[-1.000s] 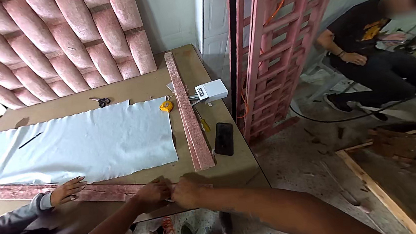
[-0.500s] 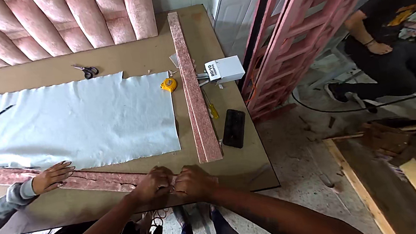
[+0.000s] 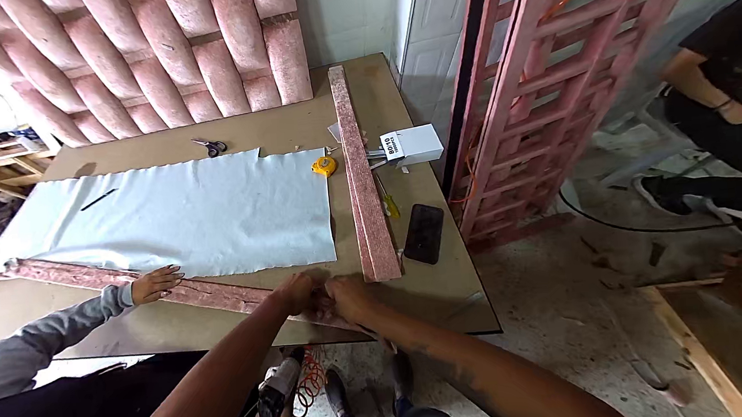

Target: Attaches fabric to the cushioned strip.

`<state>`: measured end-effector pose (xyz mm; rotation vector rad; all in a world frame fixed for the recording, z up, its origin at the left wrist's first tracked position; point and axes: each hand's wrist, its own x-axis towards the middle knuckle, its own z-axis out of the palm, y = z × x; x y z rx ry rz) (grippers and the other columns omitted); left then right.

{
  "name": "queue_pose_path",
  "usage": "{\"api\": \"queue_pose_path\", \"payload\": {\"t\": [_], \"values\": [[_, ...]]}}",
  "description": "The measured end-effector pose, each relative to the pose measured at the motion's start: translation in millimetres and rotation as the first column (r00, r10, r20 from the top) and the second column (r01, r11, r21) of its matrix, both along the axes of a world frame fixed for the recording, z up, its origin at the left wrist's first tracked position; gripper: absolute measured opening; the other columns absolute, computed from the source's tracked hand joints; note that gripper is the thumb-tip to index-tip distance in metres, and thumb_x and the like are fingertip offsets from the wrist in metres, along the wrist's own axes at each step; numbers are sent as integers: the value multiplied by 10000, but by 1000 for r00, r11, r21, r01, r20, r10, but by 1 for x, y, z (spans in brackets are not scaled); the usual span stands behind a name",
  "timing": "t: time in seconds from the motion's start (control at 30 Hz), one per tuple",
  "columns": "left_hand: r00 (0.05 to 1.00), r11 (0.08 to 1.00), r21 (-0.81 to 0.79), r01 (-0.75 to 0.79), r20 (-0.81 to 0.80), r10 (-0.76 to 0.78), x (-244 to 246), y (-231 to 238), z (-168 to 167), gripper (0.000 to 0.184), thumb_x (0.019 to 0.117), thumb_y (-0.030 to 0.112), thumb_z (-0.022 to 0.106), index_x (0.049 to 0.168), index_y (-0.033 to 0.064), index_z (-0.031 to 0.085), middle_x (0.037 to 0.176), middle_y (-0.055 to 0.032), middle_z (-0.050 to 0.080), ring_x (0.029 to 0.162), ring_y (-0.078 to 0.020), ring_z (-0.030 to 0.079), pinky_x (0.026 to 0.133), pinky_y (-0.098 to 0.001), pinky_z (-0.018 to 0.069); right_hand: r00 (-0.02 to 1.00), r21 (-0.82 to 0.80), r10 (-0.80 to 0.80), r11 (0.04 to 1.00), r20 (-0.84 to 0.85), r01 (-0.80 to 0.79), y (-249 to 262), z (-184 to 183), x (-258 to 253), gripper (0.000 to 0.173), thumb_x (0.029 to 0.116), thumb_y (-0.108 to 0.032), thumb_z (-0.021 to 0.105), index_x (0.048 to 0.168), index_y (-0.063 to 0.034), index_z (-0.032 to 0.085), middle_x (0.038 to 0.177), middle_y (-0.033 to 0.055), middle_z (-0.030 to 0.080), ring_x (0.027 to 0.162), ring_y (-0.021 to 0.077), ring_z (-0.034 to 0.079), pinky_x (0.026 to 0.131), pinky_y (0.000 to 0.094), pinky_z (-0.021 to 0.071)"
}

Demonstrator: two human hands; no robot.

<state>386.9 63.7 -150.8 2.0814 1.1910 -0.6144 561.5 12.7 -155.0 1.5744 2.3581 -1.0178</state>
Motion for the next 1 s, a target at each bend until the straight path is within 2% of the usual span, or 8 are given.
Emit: {"api": "queue_pose_path", "payload": {"t": [0.13, 0.23, 0.37, 0.5, 0.6, 0.8, 1.0], "values": [[999, 1000, 5, 9, -51, -9, 5, -1, -3, 385, 922, 346, 743, 1207, 90, 707, 1221, -156, 704, 1171, -364, 656, 1029, -619, 488, 997, -19, 36, 999, 67, -35, 6, 0, -4, 343, 896, -231, 715, 1164, -25, 663, 1169, 215, 688, 1126, 420, 648, 956, 660, 484], [996, 999, 15, 50, -76, -49, 7, 1, -7, 363, 936, 426, 715, 1156, 137, 732, 1163, -112, 727, 1123, -329, 678, 997, -611, 508, 998, -36, 23, 999, 61, -21, 7, -4, -5, 329, 905, -261, 717, 1138, -32, 676, 1138, 204, 698, 1100, 411, 662, 932, 649, 502], [987, 994, 28, 103, -123, -99, 8, 5, -13, 392, 939, 501, 686, 1118, 156, 734, 1127, -112, 732, 1102, -338, 684, 967, -629, 519, 998, -45, -6, 999, 54, 9, 5, -6, -4, 367, 885, -325, 744, 1122, -50, 685, 1107, 185, 709, 1075, 393, 671, 922, 637, 508], [981, 992, 9, 129, -151, -126, 11, 10, -13, 407, 901, 483, 742, 1114, 137, 731, 1098, -120, 732, 1085, -343, 683, 958, -627, 521, 998, -64, -40, 997, 53, 44, 5, -8, -4, 384, 866, -340, 758, 1118, -59, 685, 1095, 180, 710, 1061, 393, 678, 895, 630, 531], [976, 989, 7, 150, -161, -146, 11, 13, -16, 383, 906, 481, 733, 1096, 148, 732, 1064, -104, 736, 1059, -327, 691, 936, -618, 530, 996, -76, -55, 995, 67, 60, 6, -9, -5, 380, 863, -348, 762, 1113, -71, 692, 1085, 174, 715, 1054, 389, 684, 882, 628, 539], [980, 988, 0, 156, -126, -155, 13, 14, -10, 388, 863, 462, 786, 1079, 144, 737, 1080, -111, 730, 1080, -341, 675, 953, -638, 512, 996, -75, -87, 993, 23, 88, 6, -14, -5, 364, 869, -314, 759, 1135, -72, 704, 1098, 191, 714, 1063, 413, 675, 905, 663, 519], [968, 988, -16, 157, -195, -157, 15, 15, -11, 337, 915, 381, 741, 1141, 132, 718, 1146, -137, 716, 1128, -367, 662, 961, -648, 506, 997, -61, -58, 996, 45, 61, 7, -10, -6, 364, 866, -334, 765, 1095, -58, 706, 1080, 191, 714, 1048, 409, 677, 888, 661, 518]]}}
